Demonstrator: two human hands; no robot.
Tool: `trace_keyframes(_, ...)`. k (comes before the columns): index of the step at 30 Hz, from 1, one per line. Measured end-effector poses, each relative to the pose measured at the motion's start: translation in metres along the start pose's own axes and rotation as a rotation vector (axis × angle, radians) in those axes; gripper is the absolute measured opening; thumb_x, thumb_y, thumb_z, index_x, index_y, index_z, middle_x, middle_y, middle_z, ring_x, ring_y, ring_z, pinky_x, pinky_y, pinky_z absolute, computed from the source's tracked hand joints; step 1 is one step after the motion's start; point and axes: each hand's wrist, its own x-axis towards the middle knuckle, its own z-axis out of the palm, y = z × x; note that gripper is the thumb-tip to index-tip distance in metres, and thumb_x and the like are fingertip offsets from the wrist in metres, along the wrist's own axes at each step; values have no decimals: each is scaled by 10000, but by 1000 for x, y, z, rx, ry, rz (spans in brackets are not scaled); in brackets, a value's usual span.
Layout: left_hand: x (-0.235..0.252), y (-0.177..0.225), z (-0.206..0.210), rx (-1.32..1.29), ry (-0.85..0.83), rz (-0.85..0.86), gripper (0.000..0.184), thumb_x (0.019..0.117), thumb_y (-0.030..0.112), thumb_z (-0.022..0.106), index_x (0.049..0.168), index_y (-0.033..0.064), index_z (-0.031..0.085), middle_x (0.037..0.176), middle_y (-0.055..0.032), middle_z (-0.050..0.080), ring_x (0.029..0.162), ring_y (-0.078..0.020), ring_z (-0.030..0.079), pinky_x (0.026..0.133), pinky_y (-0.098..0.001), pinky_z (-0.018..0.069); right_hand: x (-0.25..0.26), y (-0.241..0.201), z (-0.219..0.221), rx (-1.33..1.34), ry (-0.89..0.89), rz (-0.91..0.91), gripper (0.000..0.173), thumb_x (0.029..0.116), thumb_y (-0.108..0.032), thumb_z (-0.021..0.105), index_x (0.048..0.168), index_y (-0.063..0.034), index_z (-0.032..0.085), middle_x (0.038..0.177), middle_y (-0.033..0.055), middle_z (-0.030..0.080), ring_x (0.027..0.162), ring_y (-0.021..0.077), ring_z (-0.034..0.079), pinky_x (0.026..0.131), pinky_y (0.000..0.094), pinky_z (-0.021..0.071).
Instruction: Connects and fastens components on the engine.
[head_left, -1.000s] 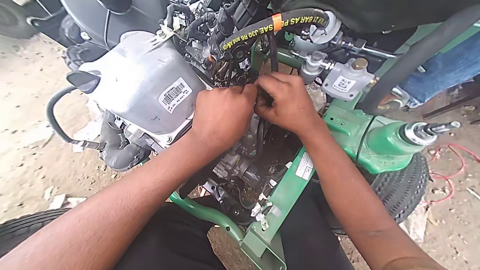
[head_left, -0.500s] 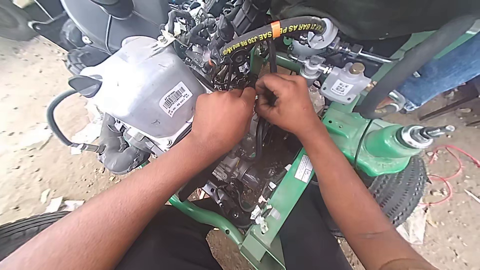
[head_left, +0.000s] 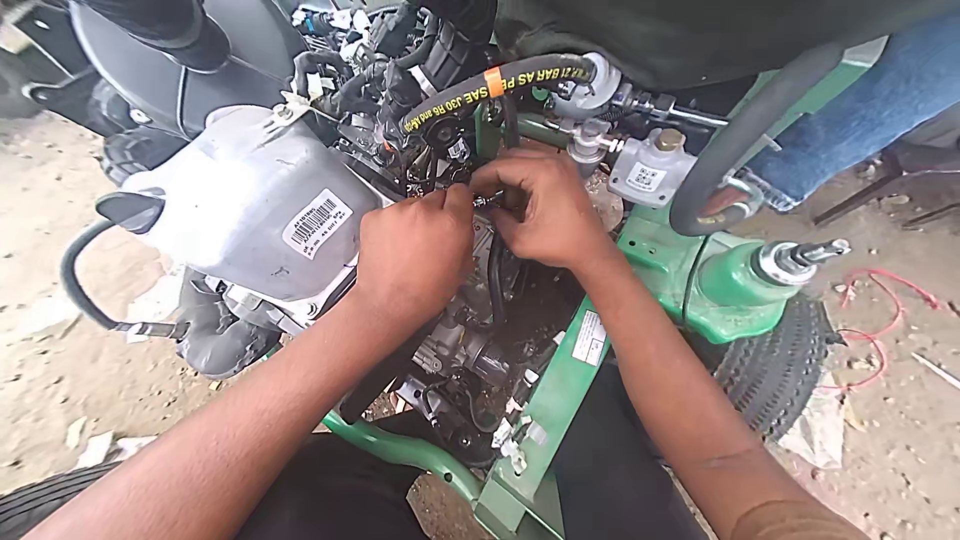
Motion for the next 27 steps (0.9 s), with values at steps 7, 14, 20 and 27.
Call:
trace_keyframes(7,0,0,1,-8,-13,0,237,1035,214,484,953,41,624,717,-152,611,611,-375,646,455,-515,429,2,5,1,-66,-26,-110,97,941,-146,730,1005,-138,802,992,20,721,955,114,682,882,303,567)
trace_keyframes(14,-1,-2,1,-12,-2,9,255,1036,224,473,938,53,635,714,-152,612,608,-376,643,455,-525,416,4,3,5,-22,-61,-8,153,1032,-166,597,1027,-130,746,1006,7,687,957,116,663,845,335,563)
trace_keyframes(20,-2,0,-2,-21,-24,11,258,1036,221,472,1013,40,653,770,-165,650,629,-391,656,461,-550,433,5,2,2,224,126,109,277,1097,-147,446,972,-38,667,794,29,635,730,114,625,704,310,540)
trace_keyframes(27,-1,2,-3,-17,-30,-7,256,1037,220,474,1006,33,646,757,-170,640,620,-396,651,459,-543,432,3,2,-3,75,14,41,194,874,-45,764,1036,-141,809,1039,35,749,973,130,691,901,330,561)
